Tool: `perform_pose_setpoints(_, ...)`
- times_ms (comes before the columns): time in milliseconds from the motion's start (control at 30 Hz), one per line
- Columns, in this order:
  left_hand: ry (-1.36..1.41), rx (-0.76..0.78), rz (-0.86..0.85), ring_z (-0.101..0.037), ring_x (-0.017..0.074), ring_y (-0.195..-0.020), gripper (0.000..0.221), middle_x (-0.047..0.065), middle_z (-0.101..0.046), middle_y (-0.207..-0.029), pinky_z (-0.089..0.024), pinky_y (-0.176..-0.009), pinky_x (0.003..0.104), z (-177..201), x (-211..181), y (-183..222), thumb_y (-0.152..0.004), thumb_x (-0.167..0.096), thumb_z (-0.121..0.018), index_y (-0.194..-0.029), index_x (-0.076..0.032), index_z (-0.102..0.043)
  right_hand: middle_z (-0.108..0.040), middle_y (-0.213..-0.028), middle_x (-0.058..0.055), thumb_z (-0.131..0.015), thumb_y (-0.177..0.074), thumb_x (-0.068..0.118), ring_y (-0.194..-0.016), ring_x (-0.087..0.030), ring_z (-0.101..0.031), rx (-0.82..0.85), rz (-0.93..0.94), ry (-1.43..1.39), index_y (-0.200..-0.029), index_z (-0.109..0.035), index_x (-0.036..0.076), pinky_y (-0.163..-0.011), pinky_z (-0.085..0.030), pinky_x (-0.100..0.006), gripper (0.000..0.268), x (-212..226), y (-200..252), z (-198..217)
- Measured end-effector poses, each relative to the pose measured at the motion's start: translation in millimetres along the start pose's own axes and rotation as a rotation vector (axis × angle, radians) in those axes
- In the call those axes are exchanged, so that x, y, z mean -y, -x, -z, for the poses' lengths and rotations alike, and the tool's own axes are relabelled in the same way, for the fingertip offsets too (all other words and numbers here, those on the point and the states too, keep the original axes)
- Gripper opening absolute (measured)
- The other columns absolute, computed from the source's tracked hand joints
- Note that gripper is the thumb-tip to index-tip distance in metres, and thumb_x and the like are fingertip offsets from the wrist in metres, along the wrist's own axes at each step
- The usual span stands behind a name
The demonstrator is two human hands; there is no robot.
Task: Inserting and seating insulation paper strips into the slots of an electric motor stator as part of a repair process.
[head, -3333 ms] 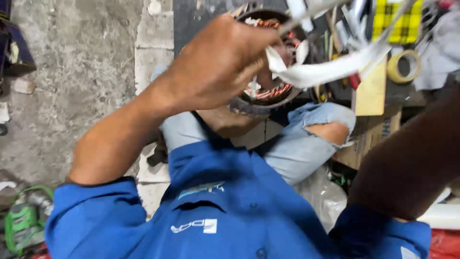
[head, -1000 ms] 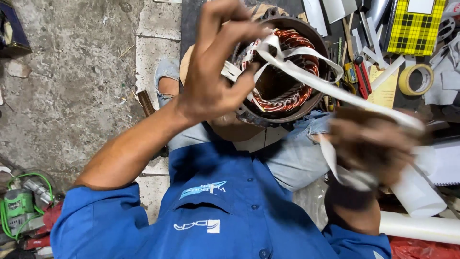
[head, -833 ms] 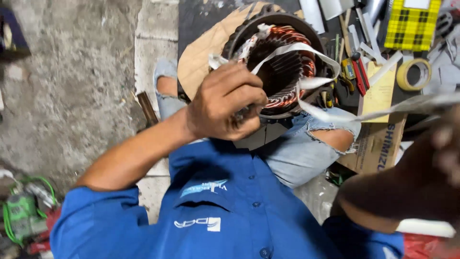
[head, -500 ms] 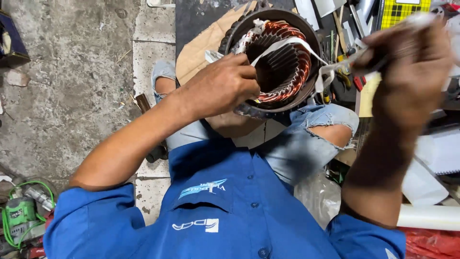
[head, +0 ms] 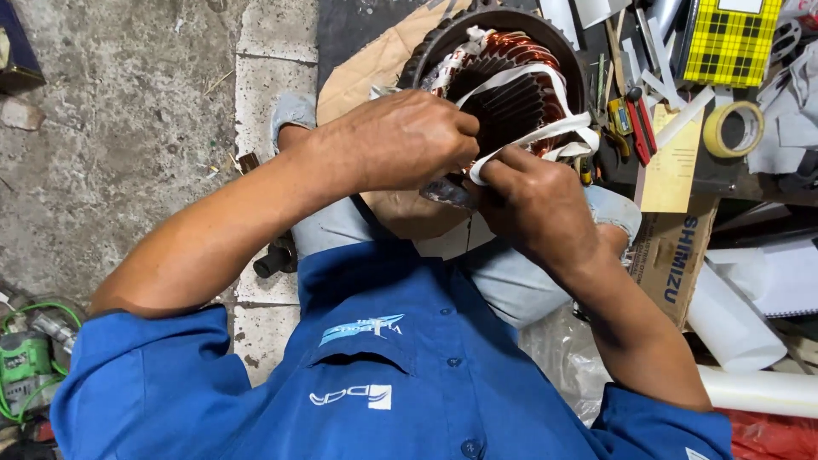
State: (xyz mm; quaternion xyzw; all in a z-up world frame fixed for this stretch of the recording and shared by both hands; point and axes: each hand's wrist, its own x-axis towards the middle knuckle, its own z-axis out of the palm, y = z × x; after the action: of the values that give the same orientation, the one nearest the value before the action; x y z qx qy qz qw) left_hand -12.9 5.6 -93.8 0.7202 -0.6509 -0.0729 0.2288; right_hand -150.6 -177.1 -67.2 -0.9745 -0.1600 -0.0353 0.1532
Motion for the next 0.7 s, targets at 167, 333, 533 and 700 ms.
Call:
perform_pose_setpoints(167,-0.013,0.049,-0.003,-0.074,0.0199,-0.077,0.015,0.005,-0.073,-0.086,-0.061,-0.083,0.036,6.9,-1.8,0.1,-0.102,-0.010,-0.062,-0.091,-0.009,-0.073,-0.063,-0.079,-0.008,-0.080,-0.082,0.007,-0.067,-0.028,-0.069,0.110,-0.006,0.120,-0.088,-0.068,0.007,-0.057,-0.058,-0.039,0.013,-4.2,-4.5,-6.4)
perform_pose_setpoints(333,0.019,-0.061,-0.012,-0.066,0.0197,-0.061,0.019,0.004,-0.066,-0.076,-0.062,-0.062,0.036,-7.3,3.3,-2.8,-0.092,-0.005,-0.067,-0.074,-0.003,-0.071,-0.061,-0.083,-0.010,-0.075,-0.066,-0.006,-0.061,-0.026,-0.058,0.071,-0.055,-0.151,-0.089,-0.063,-0.002,-0.060,-0.052,-0.040,0.026,3.8,-12.6,-1.8)
perform_pose_setpoints(533,0.267,-0.103,0.041,-0.069,0.0214,-0.071,0.015,0.003,-0.075,-0.086,-0.058,-0.075,0.038,13.1,0.2,7.7,-0.074,0.002,-0.077,-0.086,-0.007,-0.078,-0.071,-0.098,-0.013,-0.073,-0.074,-0.010,-0.074,-0.023,-0.063,-0.011,-0.143,-0.209,-0.096,-0.074,-0.003,-0.069,-0.053,-0.033,0.023,-17.8,-1.3,11.1)
perform_pose_setpoints(700,0.246,-0.204,0.053,-0.068,0.0185,-0.064,0.010,0.002,-0.075,-0.086,-0.060,-0.071,0.035,-0.8,-6.3,6.7,-0.075,0.000,-0.080,-0.079,-0.009,-0.079,-0.073,-0.097,-0.014,-0.083,-0.087,-0.003,-0.065,-0.016,-0.061,-0.001,-0.112,-0.335,-0.091,-0.075,-0.005,-0.053,-0.048,-0.027,0.009,-31.1,9.1,10.0)
